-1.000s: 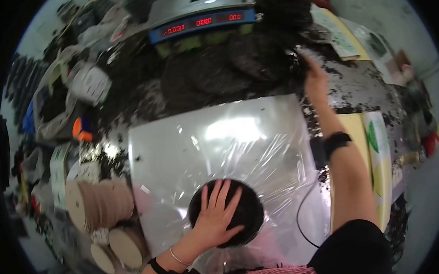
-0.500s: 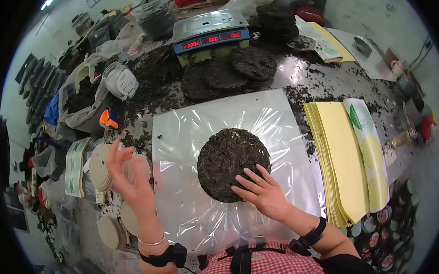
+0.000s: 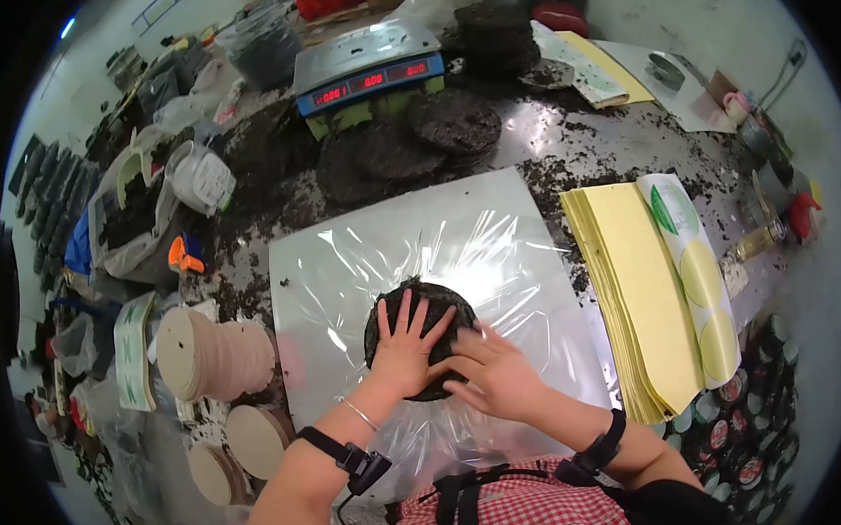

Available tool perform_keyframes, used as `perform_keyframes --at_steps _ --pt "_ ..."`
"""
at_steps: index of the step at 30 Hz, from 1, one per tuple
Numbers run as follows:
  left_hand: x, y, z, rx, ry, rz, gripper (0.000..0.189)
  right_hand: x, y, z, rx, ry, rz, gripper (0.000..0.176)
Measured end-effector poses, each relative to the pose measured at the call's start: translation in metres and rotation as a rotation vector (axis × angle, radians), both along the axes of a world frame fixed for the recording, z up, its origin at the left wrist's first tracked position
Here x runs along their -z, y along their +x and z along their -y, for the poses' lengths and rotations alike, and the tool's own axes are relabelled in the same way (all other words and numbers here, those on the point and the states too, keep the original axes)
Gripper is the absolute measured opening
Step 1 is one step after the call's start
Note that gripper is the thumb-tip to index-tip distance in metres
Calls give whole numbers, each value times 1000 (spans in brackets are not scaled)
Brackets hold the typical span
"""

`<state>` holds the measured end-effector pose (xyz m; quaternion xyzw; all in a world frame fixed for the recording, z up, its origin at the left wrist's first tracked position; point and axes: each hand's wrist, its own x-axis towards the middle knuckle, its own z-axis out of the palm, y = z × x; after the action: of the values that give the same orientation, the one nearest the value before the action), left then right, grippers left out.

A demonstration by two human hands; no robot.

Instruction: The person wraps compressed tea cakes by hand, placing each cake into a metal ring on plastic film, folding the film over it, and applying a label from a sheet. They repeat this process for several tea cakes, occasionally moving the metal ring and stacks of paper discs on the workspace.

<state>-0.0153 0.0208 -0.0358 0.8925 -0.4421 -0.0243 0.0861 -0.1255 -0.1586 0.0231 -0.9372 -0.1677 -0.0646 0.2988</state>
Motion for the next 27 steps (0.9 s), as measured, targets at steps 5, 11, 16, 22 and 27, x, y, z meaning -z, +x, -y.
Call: perform_keyframes --at_steps 5,11,16,22,27 --pt "17 5 0 -5 148 -197 86 48 9 0 82 -359 49 28" --pt "-1 -3 -3 -13 -72 -92 85 14 28 11 324 48 215 30" --pt "-21 -11 -1 -58 -281 -68 86 53 70 13 512 151 55 27" --pt "9 -2 3 -38 -1 -147 92 41 69 17 558 206 -260 18" --pt "10 -3 5 -49 78 -154 97 38 -88 83 956 211 -50 53"
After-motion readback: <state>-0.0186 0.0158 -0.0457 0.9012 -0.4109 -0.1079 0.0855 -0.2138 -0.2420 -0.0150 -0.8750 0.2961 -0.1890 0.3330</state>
